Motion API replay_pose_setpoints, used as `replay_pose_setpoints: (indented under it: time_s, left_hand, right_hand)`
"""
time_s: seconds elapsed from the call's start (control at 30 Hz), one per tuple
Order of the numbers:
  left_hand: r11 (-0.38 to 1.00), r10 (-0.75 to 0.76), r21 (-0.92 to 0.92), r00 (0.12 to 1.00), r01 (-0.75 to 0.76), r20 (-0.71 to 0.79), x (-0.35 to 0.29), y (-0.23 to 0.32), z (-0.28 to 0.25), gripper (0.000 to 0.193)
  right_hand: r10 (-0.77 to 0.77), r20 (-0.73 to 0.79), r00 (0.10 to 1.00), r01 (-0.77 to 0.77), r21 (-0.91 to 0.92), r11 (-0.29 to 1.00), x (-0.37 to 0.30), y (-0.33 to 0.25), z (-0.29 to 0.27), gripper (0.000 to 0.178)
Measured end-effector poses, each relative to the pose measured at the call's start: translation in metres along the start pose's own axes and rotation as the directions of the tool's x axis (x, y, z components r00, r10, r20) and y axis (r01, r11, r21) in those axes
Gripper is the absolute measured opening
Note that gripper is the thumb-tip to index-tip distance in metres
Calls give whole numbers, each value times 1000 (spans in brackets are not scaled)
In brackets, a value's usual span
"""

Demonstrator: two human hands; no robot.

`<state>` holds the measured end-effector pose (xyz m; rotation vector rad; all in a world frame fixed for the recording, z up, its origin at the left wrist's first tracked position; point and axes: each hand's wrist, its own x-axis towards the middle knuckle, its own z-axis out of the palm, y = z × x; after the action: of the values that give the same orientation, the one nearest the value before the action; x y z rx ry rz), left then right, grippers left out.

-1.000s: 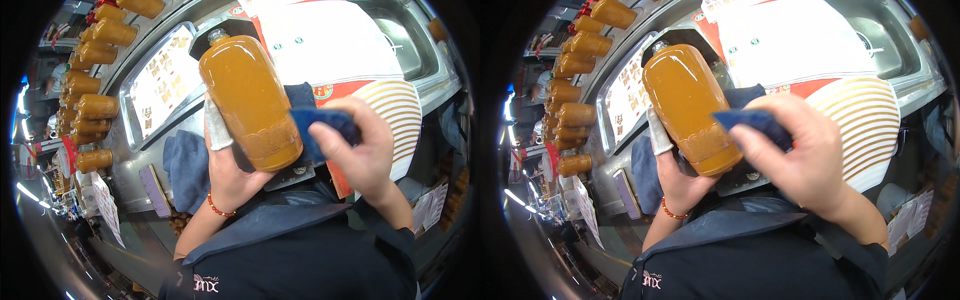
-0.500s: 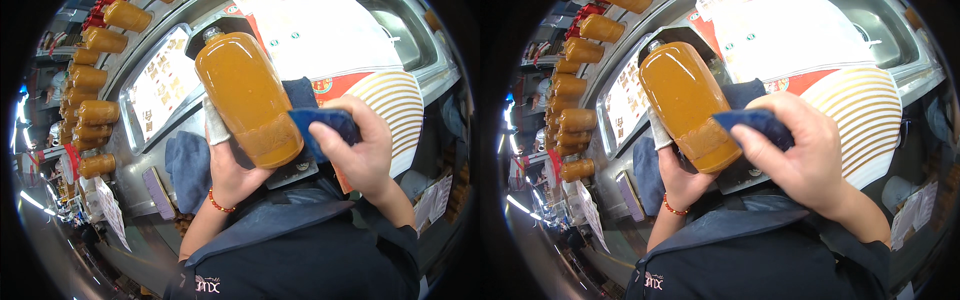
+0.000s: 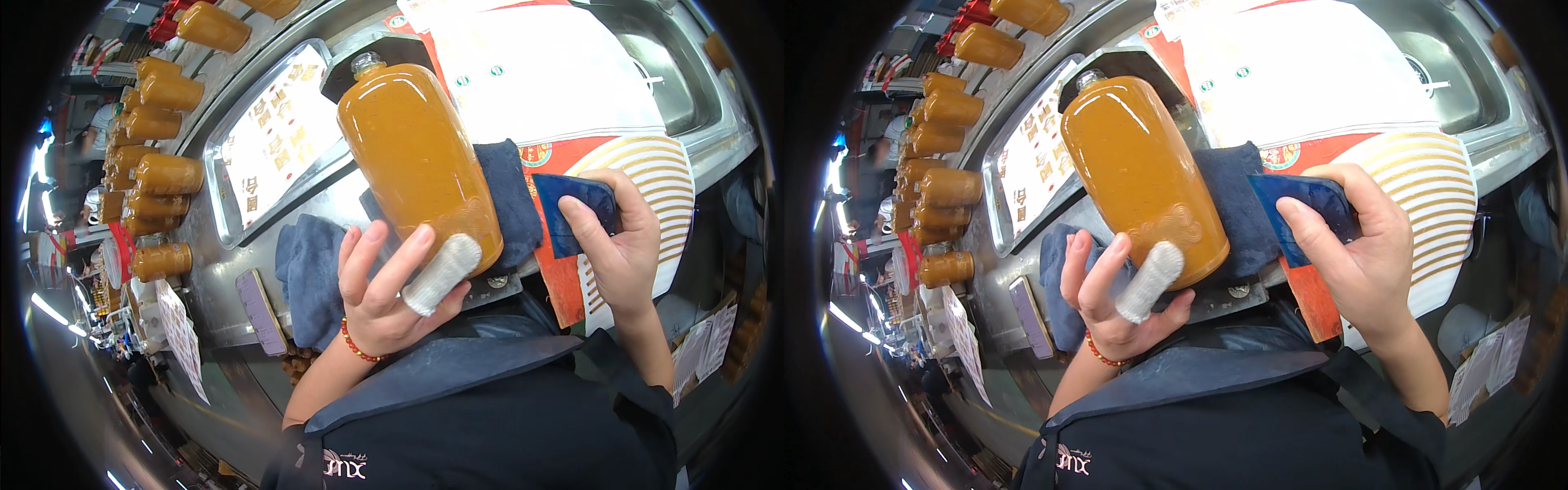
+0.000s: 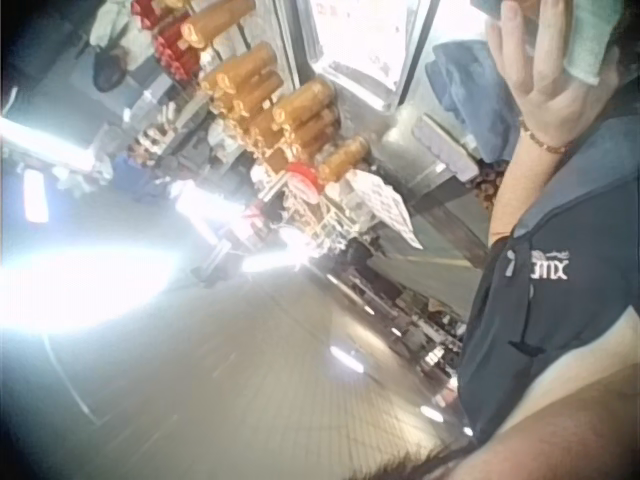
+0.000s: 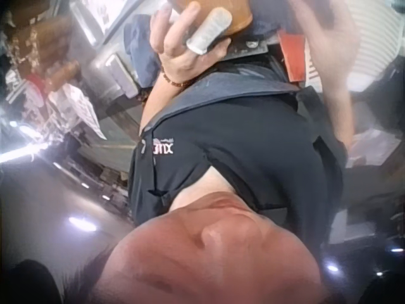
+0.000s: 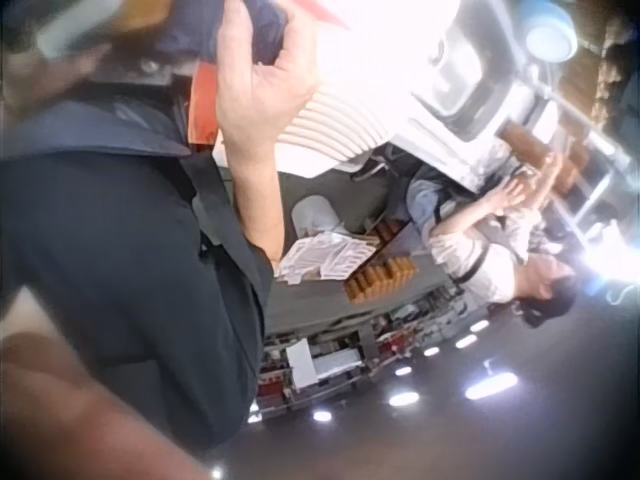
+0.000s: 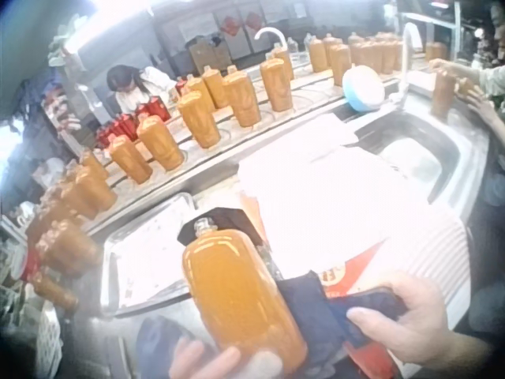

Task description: The person wipes a brown bottle with a cloth, then applies a sticker label to its surface. They smooth the label with a card and peel off the backing, repeating the process on multiple bottles.

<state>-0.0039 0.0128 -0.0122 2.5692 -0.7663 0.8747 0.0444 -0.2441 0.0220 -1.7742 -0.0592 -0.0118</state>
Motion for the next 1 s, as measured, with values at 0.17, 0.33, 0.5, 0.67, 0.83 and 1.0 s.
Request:
replay_pose_setpoints:
  time_s: [0.17, 0.33, 0.5, 0.67, 0.83, 1.0]
  left_hand:
    - [998, 25, -54, 985, -17, 170, 40, 7, 0, 38]
    - [938, -226, -259, 973, 232, 55, 38, -1, 9, 95]
    - [562, -473, -535, 775, 631, 419, 22, -8, 0, 134]
    - [634, -350, -552, 837, 542, 421, 26, -17, -7, 145]
    - [-247, -512, -759, 584, 602, 630, 40, -41, 0, 90]
    - [-495, -405, -744, 638, 450, 655, 80, -64, 48, 42]
  right_hand:
    - [23, 2, 1000, -23, 11, 1000, 0, 0, 2, 15]
    - [-235, 122, 964, 259, -264, 929, 1, -13, 2, 25]
    - [-616, 381, 689, 724, -361, 587, 12, -32, 16, 32]
    - [-649, 454, 611, 790, -296, 536, 20, -31, 23, 34]
    - [-561, 523, 641, 761, -340, 553, 25, -45, 13, 40]
    - [-537, 490, 687, 726, -485, 487, 45, -40, -3, 36]
